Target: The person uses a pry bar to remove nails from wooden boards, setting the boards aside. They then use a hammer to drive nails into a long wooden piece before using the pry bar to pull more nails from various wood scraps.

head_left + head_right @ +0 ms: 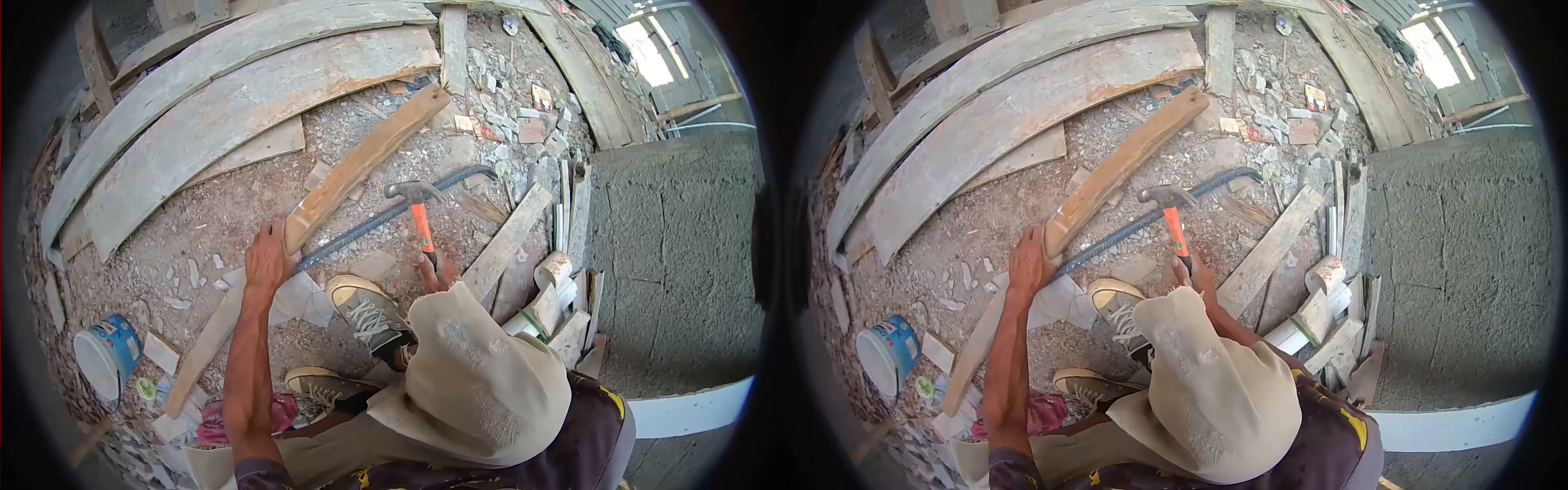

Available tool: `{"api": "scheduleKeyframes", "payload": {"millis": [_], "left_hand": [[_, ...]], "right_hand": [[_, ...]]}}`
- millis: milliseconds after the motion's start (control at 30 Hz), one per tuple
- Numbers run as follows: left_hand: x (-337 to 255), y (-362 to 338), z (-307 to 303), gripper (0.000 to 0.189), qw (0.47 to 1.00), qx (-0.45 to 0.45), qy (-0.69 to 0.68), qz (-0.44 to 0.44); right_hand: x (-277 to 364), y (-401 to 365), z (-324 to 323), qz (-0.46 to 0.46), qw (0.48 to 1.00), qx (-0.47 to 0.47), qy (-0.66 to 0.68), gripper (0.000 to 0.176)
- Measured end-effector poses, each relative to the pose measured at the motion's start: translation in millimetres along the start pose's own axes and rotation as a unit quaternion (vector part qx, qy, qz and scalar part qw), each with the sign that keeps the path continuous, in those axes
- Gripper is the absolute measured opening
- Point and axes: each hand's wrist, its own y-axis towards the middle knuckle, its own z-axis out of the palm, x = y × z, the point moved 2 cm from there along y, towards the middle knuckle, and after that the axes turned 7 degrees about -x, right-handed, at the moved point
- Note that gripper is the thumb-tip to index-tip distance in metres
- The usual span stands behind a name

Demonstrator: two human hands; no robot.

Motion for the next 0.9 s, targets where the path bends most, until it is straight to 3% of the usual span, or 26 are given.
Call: {"api": "scheduleKeyframes", "payload": {"millis": [33,100,233,400,567,633,667,700,733,800,833,900], "left_hand": [[-0.7,4.9,-10.5,0.073,1.0,-0.002,0.006,0.008],[-2.5,10.4,-33.6,0.066,0.99,0.054,-0.129,0.017],[10.3,7.1,-48.3,0.064,0.972,0.131,-0.196,-0.029],[33.4,-19.8,-54.2,0.066,0.983,0.145,-0.103,-0.046],[71.3,-72.4,-62.9,0.063,0.988,0.132,-0.046,-0.062],[84.4,-87.5,-61.7,0.063,0.99,0.127,-0.014,-0.064],[90.2,-93.2,-59.7,0.062,0.985,0.14,0.015,-0.099],[95.7,-98.7,-59.4,0.061,0.978,0.152,0.045,-0.133],[94.6,-99.8,-62.1,0.061,0.977,0.158,0.049,-0.134],[79.6,-93.6,-66.8,0.069,0.987,0.111,0.089,-0.079],[68.5,-87.6,-68.5,0.069,0.986,0.114,0.091,-0.079],[37.5,-67.5,-72.9,0.072,1.0,0.013,0.024,-0.009]], "right_hand": [[-3.7,5.2,-7.2,-0.013,1.0,-0.028,0.0,0.043],[-5.2,14.8,-22.9,-0.025,0.998,-0.062,0.006,0.045],[-8.1,30.8,-52.6,0.073,0.988,-0.035,0.129,0.044],[-17.5,40.8,-64.5,0.098,0.983,-0.03,0.154,0.045],[-24.5,49.5,-54.2,0.037,0.996,-0.028,0.07,0.046],[-13.7,50.7,-47.9,0.064,0.995,-0.003,0.081,0.047],[-6.5,52.0,-44.3,0.086,0.992,0.013,0.089,0.048],[-28.5,60.6,-33.4,0.036,0.998,0.0,0.046,0.051],[-21.1,61.6,-29.7,0.042,0.998,0.003,0.049,0.051],[-3.3,59.5,-26.9,0.078,0.994,0.039,0.064,0.053],[-19.2,66.5,-20.4,0.013,0.999,0.008,0.046,0.054],[-2.4,74.0,-29.5,0.022,0.998,0.021,0.062,0.053]]}}
